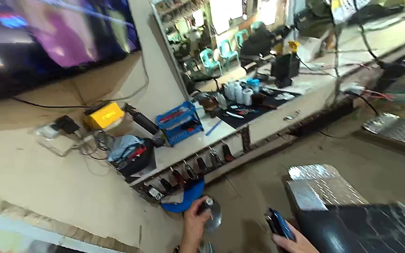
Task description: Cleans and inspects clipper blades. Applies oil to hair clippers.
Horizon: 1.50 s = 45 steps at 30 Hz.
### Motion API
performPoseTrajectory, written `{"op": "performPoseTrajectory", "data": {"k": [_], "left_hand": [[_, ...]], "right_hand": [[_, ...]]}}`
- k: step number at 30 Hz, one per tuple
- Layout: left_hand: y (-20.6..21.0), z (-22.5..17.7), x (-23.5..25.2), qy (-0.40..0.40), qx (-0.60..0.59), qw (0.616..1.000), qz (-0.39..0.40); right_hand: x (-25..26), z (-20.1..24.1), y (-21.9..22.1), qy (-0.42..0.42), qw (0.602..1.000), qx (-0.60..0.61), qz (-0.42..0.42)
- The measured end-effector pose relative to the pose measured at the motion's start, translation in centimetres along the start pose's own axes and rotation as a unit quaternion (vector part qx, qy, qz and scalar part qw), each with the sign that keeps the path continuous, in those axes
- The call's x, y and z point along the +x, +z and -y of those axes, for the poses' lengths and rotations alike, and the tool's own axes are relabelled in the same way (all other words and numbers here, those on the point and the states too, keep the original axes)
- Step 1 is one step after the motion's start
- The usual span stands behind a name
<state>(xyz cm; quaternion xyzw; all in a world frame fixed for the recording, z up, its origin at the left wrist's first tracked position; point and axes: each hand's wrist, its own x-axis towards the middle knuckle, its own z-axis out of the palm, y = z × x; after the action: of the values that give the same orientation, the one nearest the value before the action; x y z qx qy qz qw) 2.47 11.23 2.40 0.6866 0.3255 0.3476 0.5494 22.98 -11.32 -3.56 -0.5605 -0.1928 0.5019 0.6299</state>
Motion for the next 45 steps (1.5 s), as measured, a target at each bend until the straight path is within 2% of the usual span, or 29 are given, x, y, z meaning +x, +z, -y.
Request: {"op": "performPoseTrajectory", "data": {"k": [2,7,23,29,39,45], "left_hand": [[-0.1,-0.2,-0.4,-0.006,0.023,1.0,-0.007],[-0.4,0.3,-1.1,0.025,-0.012,1.0,0.012],[-0.8,1.5,-1.1,0.006,-0.036,0.999,0.01],[-1.2,1.7,-0.6,-0.001,-0.038,0.999,0.006],[-2.8,2.9,2.9,-0.029,-0.029,0.999,-0.005],[-2.8,3.6,6.4,-0.037,-0.042,0.998,0.017]], "right_hand": [[0.3,-0.4,0.7,0.034,0.999,-0.018,-0.032],[0.3,-0.7,0.5,0.069,0.997,-0.02,-0.025],[0.6,-2.0,-0.1,0.082,0.997,0.009,0.007],[1.5,-2.5,-0.7,0.089,0.992,0.076,0.049],[4.7,-1.6,-0.1,0.062,0.984,0.141,0.084],[7.4,-0.9,0.3,0.059,0.983,0.161,0.058]]}}
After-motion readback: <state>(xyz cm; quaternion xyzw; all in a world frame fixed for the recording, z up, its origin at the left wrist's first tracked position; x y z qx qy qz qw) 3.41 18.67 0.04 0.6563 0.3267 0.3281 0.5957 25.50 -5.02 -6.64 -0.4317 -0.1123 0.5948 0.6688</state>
